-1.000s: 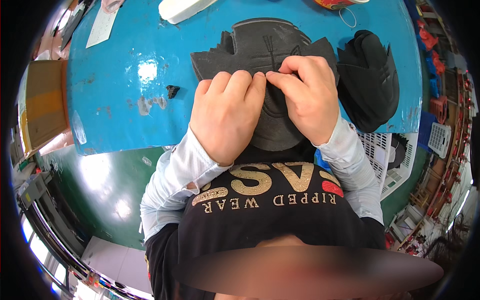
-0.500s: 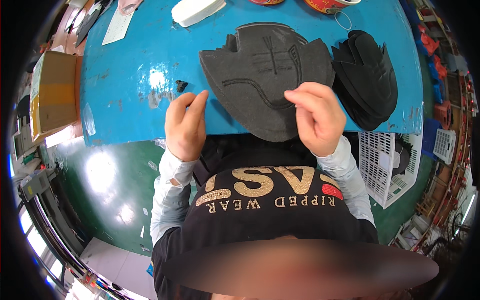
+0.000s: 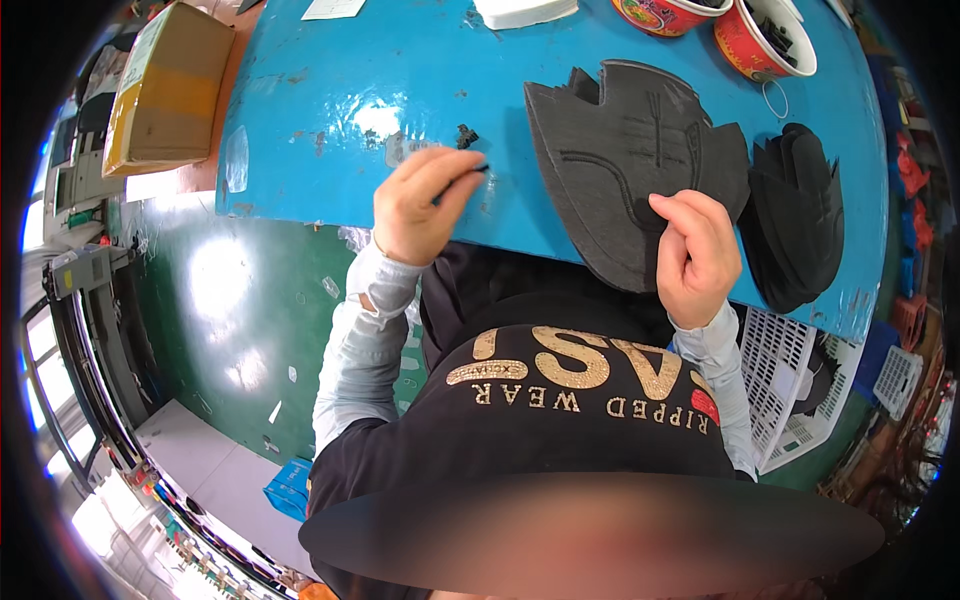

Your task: The person sews black shoe upper components together by hand with a needle and thread at a workbench.

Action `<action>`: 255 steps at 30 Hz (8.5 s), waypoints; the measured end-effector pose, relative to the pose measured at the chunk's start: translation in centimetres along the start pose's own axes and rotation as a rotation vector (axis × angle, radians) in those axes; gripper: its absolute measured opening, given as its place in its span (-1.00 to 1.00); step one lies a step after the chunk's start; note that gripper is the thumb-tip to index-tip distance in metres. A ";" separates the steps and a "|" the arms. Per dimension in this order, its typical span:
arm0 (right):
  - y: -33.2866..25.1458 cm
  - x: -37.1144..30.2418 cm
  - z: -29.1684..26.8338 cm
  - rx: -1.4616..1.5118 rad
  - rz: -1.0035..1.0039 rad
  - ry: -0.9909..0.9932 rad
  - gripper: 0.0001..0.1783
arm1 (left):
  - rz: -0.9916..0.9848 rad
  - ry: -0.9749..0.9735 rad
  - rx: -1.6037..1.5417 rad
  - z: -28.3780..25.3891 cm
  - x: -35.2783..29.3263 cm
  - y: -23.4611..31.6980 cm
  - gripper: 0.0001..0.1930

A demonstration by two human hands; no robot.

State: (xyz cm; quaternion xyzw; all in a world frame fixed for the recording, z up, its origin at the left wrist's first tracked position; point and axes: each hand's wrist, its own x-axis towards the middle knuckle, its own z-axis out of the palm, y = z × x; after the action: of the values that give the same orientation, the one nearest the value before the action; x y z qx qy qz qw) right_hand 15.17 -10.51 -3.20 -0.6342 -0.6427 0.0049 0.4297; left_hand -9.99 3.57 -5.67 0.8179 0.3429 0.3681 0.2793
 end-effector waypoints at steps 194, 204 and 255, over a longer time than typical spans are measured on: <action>1.8 5.9 0.2 -0.084 -0.028 -0.095 -0.70 | 0.505 -0.272 0.107 5.1 6.4 5.7 -0.68; 0.6 4.7 -1.7 0.189 0.094 0.065 -0.65 | 0.582 -0.094 0.003 5.5 5.6 4.7 -0.68; 4.9 6.0 -1.5 -0.170 -0.051 -0.070 -0.72 | 0.468 -0.453 0.465 7.0 9.7 9.1 -0.60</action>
State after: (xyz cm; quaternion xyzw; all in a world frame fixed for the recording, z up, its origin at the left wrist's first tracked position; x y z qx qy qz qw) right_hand 21.03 -5.47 -1.73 -0.6512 -0.6715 -0.0386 0.3514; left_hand 3.59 4.06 0.78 0.9758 0.1512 0.1448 0.0637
